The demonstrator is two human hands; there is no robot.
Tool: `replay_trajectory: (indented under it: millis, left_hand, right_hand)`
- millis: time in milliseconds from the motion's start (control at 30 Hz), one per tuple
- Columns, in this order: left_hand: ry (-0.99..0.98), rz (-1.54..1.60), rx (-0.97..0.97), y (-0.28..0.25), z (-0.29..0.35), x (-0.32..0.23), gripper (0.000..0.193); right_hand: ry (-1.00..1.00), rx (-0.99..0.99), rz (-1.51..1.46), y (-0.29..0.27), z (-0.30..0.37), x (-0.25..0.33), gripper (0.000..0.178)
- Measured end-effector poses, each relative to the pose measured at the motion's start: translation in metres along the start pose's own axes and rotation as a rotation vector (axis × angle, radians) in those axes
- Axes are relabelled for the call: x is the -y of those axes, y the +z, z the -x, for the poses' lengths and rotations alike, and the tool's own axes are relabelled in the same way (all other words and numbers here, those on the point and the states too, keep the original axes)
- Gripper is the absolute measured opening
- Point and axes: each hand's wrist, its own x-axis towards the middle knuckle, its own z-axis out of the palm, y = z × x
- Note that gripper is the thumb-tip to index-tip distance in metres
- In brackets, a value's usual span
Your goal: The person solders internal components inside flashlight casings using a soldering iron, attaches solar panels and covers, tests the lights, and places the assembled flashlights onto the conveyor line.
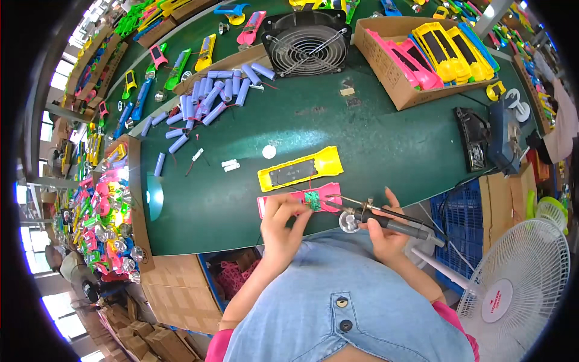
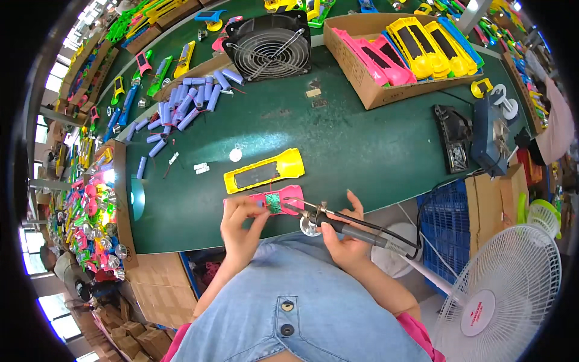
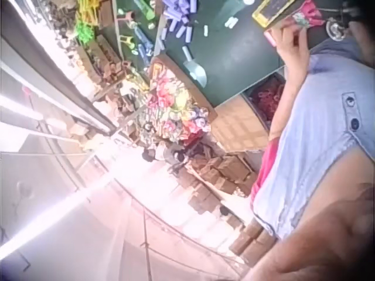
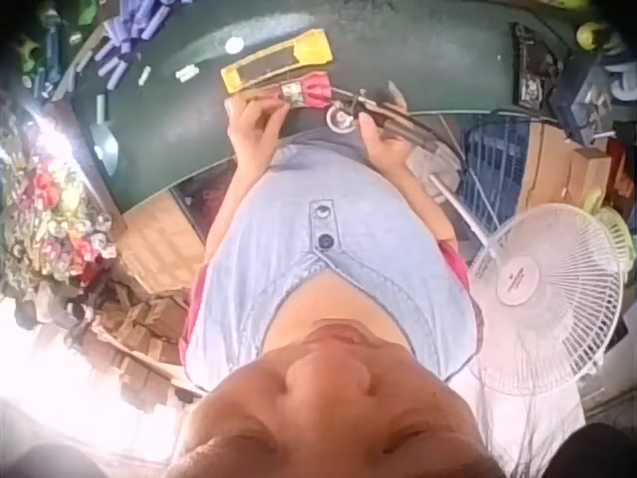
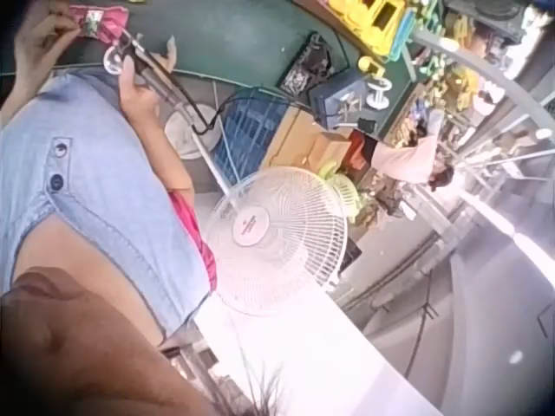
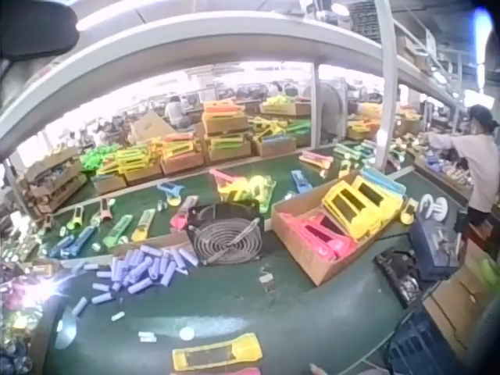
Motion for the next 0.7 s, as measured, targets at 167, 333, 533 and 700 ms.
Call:
replay_trajectory:
  millis: [167, 333, 533, 700]
  left_hand:
    - [-0.893, 1.071, -0.277, -0.030, 0.065, 0.019, 0.022]
    - [-0.640, 0.664, -0.363, -0.035, 0.063, 0.034, 0.024]
    - [0.243, -0.380, -0.267, -0.021, 0.017, 0.019, 0.029]
    - [0.428, -0.276, -0.057, -0.009, 0.005, 0.019, 0.028]
  right_hand:
    - [0.055, 0.008, -0.027, -0.003, 0.003, -0.003, 0.022]
    - [0.043, 0.015, -0.039, 0.003, -0.003, 0.002, 0.022]
    - [-0.013, 0.051, 0.003, -0.004, -0.003, -0.002, 0.021]
    - [0.204, 0.072, -0.129, -0.009, -0.013, 0.007, 0.021]
